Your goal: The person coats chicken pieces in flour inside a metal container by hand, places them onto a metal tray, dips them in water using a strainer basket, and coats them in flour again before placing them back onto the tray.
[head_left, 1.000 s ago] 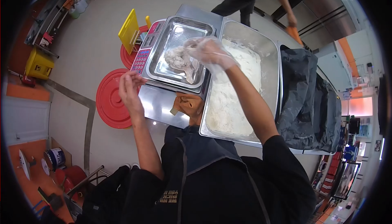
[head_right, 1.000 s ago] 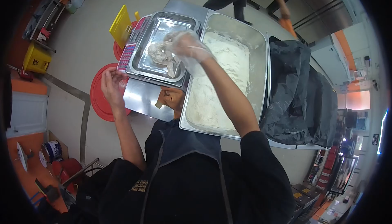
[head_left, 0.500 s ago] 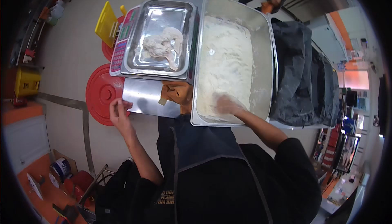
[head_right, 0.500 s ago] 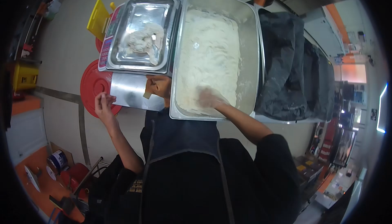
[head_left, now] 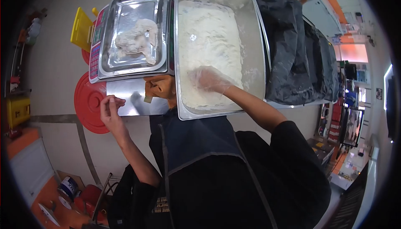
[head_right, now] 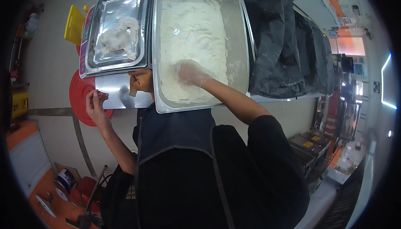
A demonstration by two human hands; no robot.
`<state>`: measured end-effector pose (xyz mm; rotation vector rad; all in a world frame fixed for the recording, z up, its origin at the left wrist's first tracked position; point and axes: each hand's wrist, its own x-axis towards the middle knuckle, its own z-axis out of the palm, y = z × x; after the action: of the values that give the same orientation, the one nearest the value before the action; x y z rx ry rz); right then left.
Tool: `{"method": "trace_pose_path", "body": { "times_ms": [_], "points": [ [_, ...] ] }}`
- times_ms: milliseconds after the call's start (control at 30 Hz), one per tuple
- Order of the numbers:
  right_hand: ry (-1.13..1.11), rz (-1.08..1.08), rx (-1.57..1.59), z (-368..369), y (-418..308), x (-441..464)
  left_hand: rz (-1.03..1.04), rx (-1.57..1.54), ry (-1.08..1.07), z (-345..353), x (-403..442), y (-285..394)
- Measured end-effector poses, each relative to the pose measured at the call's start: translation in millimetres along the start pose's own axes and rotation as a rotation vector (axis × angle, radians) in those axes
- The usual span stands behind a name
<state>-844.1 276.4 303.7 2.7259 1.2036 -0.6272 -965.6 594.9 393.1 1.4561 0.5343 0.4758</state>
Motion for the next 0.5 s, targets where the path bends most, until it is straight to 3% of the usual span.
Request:
{"method": "trace_pose_path", "body": {
  "times_ms": [100,200,300,500],
  "points": [
    [0.012,-0.095,0.234,21,5,-19,0.003,0.009,-0.017,-1,1,1],
    [-0.214,-0.033,0.478,-18,5,-45,-0.003,0.005,-0.025,0,1,0],
    [-0.342,0.071,0.338,-13,-2,-54,-0.013,0.004,-0.041,2,3,-4],
    [-0.239,-0.118,0.681,8,15,-51,-0.011,-0.012,-0.082,12,2,2]
  ]
}}
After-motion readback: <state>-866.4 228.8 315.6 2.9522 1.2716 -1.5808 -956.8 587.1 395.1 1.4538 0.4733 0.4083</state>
